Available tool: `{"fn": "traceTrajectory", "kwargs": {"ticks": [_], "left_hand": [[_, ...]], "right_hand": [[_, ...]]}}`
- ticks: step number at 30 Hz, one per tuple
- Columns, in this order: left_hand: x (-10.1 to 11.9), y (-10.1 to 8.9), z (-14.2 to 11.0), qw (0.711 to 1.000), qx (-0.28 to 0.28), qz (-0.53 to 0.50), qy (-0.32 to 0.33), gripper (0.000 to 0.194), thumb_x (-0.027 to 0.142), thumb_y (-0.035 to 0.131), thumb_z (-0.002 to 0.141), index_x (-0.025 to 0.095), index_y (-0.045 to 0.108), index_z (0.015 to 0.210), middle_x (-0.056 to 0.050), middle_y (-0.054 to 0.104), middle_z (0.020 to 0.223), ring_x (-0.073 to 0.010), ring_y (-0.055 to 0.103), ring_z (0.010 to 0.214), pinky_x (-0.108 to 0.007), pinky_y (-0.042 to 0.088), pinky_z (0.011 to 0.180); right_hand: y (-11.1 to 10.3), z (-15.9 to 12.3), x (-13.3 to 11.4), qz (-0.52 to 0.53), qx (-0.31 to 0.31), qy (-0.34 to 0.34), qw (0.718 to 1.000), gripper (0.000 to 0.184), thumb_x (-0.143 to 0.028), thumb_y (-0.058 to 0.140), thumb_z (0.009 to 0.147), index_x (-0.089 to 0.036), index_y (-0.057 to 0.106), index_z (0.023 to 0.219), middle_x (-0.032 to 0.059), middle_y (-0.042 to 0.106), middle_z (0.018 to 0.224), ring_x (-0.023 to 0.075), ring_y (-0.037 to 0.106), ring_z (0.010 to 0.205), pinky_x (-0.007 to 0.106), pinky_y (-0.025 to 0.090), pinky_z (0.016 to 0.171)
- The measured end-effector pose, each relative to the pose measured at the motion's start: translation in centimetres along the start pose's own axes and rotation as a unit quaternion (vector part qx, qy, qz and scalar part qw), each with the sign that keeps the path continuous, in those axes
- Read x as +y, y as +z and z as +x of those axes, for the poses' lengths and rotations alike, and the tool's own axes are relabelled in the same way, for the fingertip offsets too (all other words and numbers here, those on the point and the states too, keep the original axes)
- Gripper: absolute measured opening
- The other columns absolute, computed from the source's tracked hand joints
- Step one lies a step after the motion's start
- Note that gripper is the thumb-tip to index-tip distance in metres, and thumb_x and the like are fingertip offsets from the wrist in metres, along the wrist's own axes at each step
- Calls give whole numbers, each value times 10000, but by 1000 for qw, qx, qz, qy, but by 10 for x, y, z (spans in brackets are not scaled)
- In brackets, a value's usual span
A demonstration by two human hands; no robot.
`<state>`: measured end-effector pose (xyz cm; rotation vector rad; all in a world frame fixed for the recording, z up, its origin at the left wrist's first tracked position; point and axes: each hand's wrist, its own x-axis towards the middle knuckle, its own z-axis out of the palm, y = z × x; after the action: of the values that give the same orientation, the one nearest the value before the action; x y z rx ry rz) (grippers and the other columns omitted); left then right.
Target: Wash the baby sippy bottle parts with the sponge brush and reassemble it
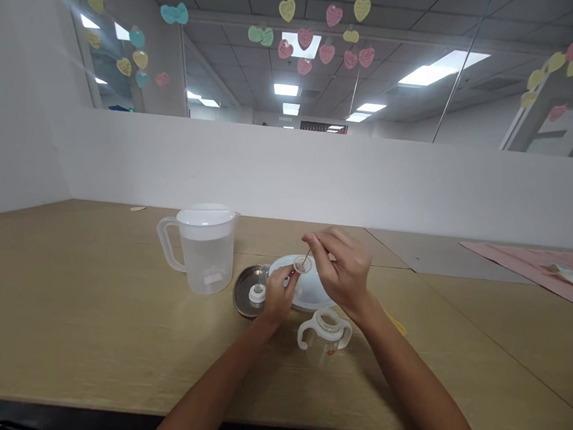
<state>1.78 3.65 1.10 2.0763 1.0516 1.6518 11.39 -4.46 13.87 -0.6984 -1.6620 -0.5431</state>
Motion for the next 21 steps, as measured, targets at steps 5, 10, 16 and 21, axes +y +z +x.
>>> {"fn": "traceTrajectory", "kwargs": {"ticks": [5, 10, 16, 21], "left_hand": [[-2, 0, -1, 1000, 14, -4, -4, 227, 288, 497, 874, 168, 689, 852, -66, 702, 829, -174, 606, 757, -279, 450, 727], [1, -4, -2, 999, 39, -12, -30, 226, 305, 513, 873, 175, 697, 869, -58, 716, 841, -171, 627, 762, -273, 461, 722], [-2, -3, -1, 999, 42, -21, -4, 212, 302, 532, 869, 174, 698, 908, -72, 721, 928, -182, 651, 840, -294, 485, 780], [-6, 0, -4, 1000, 21, 16, 9, 206, 309, 553, 859, 177, 703, 907, -69, 724, 910, -182, 651, 799, -310, 491, 780]], "right_hand": [[-26, 6, -7, -24, 137, 34, 990, 247, -311, 491, 908, -210, 659, 757, 19, 568, 600, 140, 552, 602, 277, 422, 567], [-43, 13, 38, -48, 239, 156, 957, 303, -423, 481, 888, -196, 680, 859, 8, 574, 616, 119, 524, 515, 262, 414, 498], [-12, -7, 138, 106, -36, 429, 896, 257, -348, 602, 775, -101, 668, 746, 8, 554, 524, 79, 461, 406, 206, 385, 390], [16, -35, 165, 185, -149, 552, 800, 131, -191, 589, 787, -87, 616, 712, 43, 587, 572, 74, 507, 447, 179, 416, 395]]}}
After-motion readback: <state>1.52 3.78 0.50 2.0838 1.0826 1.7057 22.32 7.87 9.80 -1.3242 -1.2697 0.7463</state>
